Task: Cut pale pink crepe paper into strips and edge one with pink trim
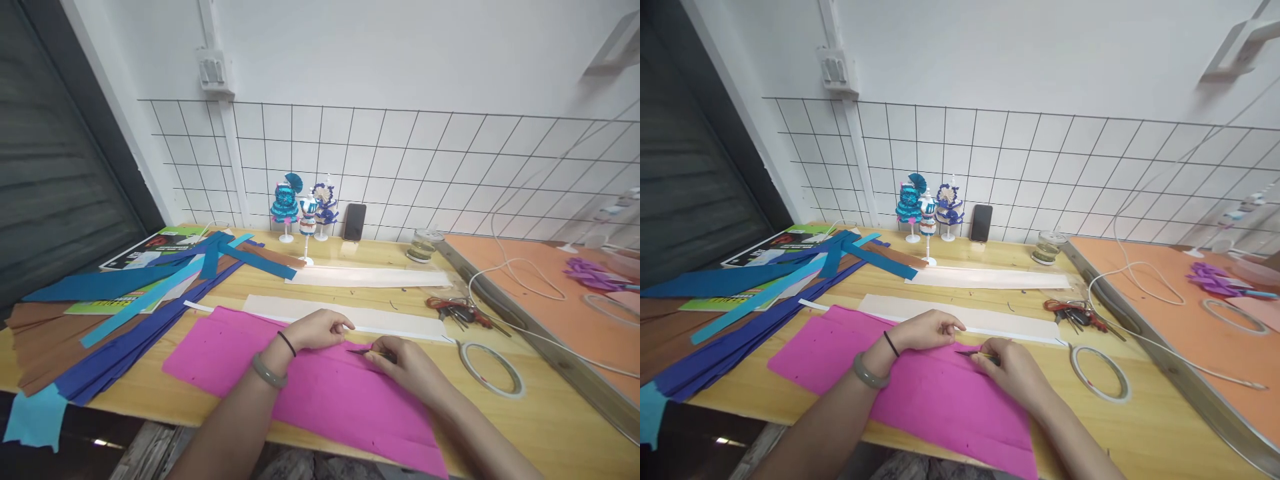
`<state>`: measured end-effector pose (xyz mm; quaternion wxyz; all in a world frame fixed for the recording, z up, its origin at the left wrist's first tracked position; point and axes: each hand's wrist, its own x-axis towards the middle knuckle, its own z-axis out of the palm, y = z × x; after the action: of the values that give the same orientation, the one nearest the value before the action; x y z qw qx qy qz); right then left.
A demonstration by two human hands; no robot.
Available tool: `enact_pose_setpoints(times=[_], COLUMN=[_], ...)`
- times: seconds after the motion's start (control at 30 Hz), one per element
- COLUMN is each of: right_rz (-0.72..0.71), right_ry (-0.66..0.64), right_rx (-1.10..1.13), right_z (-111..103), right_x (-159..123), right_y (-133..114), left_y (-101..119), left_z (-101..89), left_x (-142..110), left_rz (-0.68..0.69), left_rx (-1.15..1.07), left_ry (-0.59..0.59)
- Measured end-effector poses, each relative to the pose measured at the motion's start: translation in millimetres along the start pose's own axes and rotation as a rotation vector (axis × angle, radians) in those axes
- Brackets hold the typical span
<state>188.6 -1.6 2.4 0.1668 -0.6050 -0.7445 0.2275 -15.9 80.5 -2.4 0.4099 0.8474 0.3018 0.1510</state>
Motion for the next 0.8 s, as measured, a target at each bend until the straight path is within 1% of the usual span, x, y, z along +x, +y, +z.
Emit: enact_pose_setpoints(times=[0.23, 0.43, 0.63, 0.8], right_rz=[-0.019, -0.004, 0.009, -0.029], right_ry=[0.006, 0.026, 0.069, 0.074], right_rx=[-0.040, -0.089, -0.139, -0.122], right_z=[3, 5, 5, 8], right_x=[6, 2, -6, -3], right_y=[-9, -11, -8, -12], left_y=[-1, -6, -10, -6], left_z=[-0.9, -0.2, 2.5, 0.4], left_x=[1, 1, 3, 1], left_rz=[0.001, 0.030, 0.015, -0.020], left_rx=[-0.022, -0.012, 0.001, -0.020], left_ry=[-0.024, -0.007, -0.002, -0.024])
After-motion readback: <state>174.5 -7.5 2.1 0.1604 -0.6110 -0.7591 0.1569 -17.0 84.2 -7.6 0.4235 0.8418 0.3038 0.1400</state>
